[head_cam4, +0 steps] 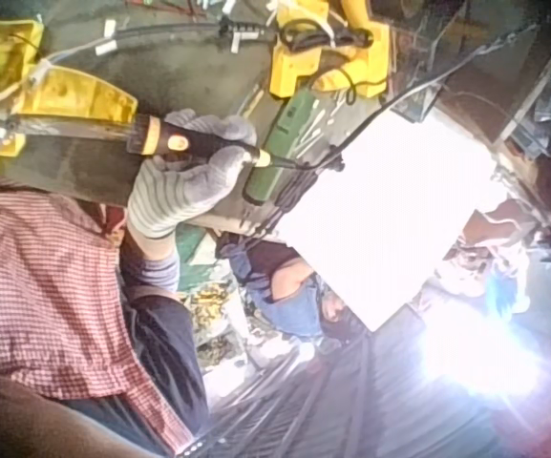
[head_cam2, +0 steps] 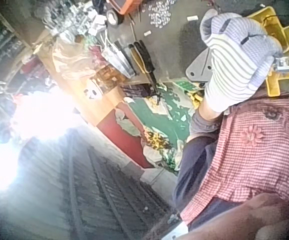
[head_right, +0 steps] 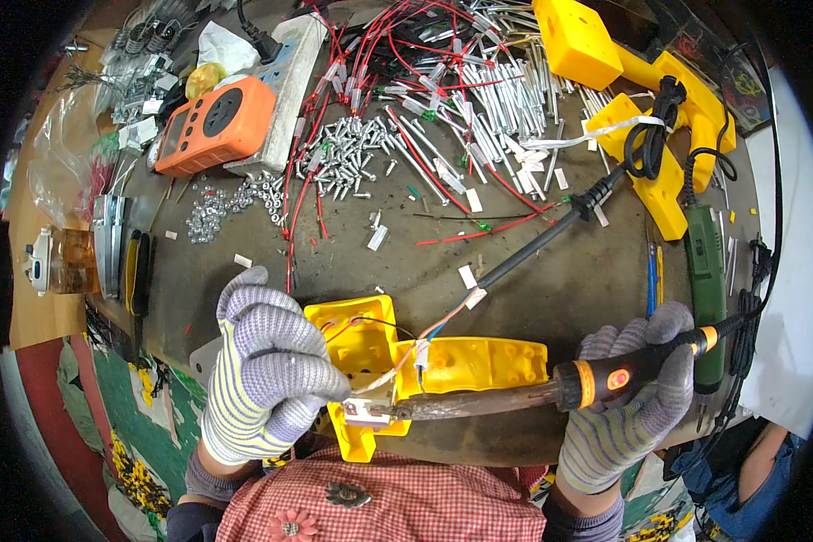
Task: Assembling and soldering components into a yellow plastic handheld enclosure, possibly a tool or sensor housing.
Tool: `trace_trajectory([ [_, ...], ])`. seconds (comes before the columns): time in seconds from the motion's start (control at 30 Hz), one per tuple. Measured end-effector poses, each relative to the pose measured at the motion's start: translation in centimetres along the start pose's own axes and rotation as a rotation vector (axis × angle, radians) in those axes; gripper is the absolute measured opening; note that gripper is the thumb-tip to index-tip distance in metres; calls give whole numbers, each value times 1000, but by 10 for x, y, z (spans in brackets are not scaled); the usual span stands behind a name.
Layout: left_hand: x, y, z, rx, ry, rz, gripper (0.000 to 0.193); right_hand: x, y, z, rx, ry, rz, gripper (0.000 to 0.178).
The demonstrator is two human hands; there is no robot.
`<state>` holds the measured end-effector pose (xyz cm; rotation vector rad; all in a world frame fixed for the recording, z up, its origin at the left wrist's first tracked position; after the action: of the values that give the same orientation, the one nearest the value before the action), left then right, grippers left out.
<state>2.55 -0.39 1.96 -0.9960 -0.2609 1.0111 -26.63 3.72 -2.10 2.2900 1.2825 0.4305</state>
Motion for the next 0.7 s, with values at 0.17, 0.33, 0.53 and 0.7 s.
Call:
trace_trajectory([
  [0.17, -1, 1, -1, 48, 0, 11, 9, 1, -1, -2, -6, -2, 26, 37],
  [0.33, -1, 0, -1, 34, 5, 12, 8, 0, -5, -1, -20, 8, 33, 38],
  [0.53, 4, -1, -2, 10, 19, 30, 14, 4, 23, -1, 51, -1, 141, 31],
  [0.7, 13, -23, 7, 66, -86, 131, 42, -2, -6, -8, 68, 88, 22, 41],
])
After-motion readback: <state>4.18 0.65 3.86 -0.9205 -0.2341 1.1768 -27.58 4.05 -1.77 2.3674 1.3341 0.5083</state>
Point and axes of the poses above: each hand's wrist, its own x-axis away from the middle knuckle, its own y-axis out of the palm, z = x × y, the point moved 1 cm from there along -x, towards the middle knuckle, and after that the axes turned 1 degree about y, right-handed, at the moved point
